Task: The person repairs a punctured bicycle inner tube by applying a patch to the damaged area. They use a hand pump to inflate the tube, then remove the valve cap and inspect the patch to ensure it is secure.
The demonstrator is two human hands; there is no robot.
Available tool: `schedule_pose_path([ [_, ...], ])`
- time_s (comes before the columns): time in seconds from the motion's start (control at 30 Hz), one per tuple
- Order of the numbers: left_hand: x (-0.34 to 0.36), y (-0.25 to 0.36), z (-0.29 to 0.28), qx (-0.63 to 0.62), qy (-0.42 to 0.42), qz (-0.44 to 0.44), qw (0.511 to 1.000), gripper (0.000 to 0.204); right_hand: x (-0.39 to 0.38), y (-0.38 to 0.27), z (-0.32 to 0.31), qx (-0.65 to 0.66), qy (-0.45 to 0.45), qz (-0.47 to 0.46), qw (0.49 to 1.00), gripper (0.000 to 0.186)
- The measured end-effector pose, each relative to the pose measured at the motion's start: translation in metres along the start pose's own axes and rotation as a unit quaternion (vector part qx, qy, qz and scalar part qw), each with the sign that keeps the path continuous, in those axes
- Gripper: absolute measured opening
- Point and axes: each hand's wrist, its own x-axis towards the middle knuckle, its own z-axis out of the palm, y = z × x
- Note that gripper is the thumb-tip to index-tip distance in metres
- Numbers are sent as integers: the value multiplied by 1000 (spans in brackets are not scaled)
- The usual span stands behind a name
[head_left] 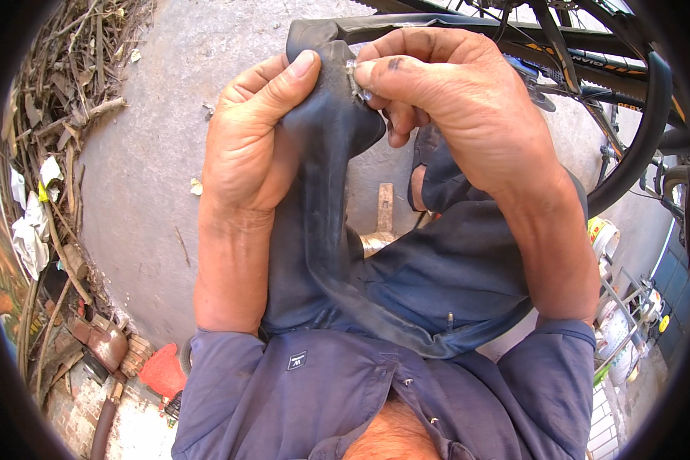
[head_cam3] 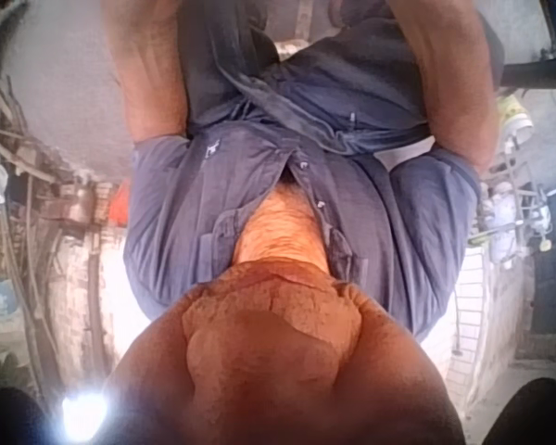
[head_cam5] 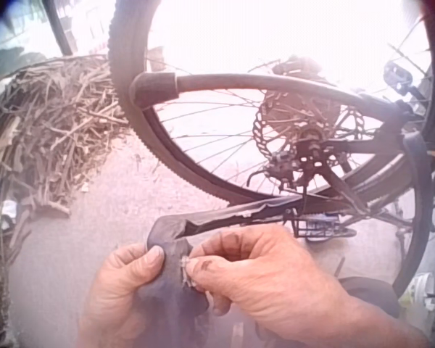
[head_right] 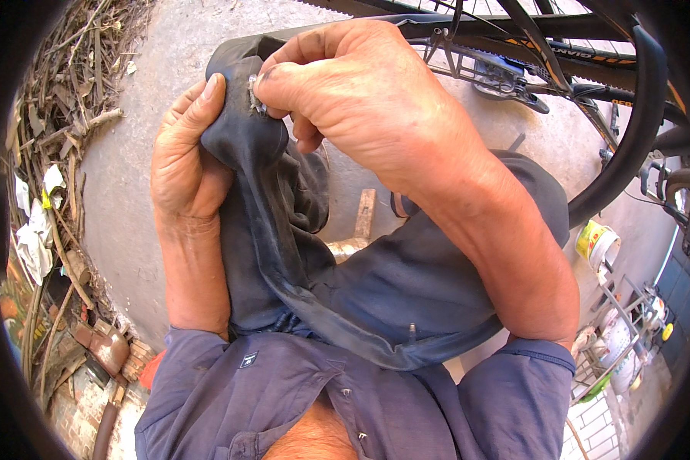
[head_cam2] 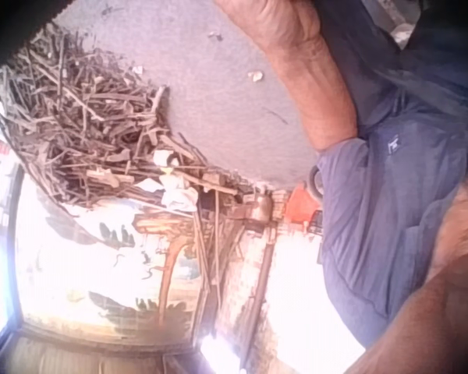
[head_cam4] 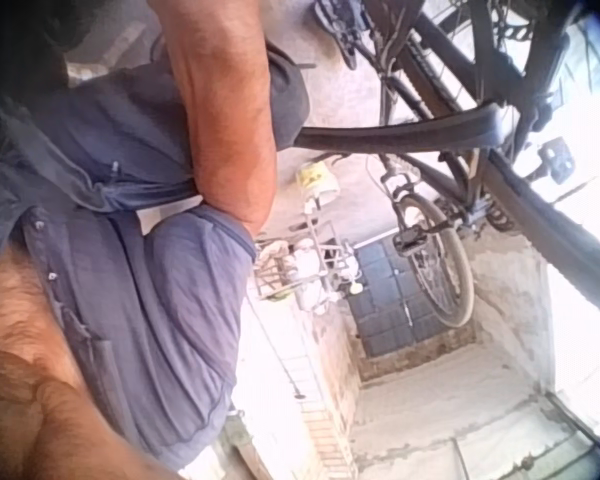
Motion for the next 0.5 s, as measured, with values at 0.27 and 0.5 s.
schedule_pose_path([
  [0.27, 0, 1, -1, -16, -6, 0, 1000, 21, 1, 0, 1, 28, -9, 17, 999, 19],
  [0.5, 1, 0, -1, -7, -10, -2, 1000, 21, 1, 1, 0, 37, -17, 19, 999, 18],
])
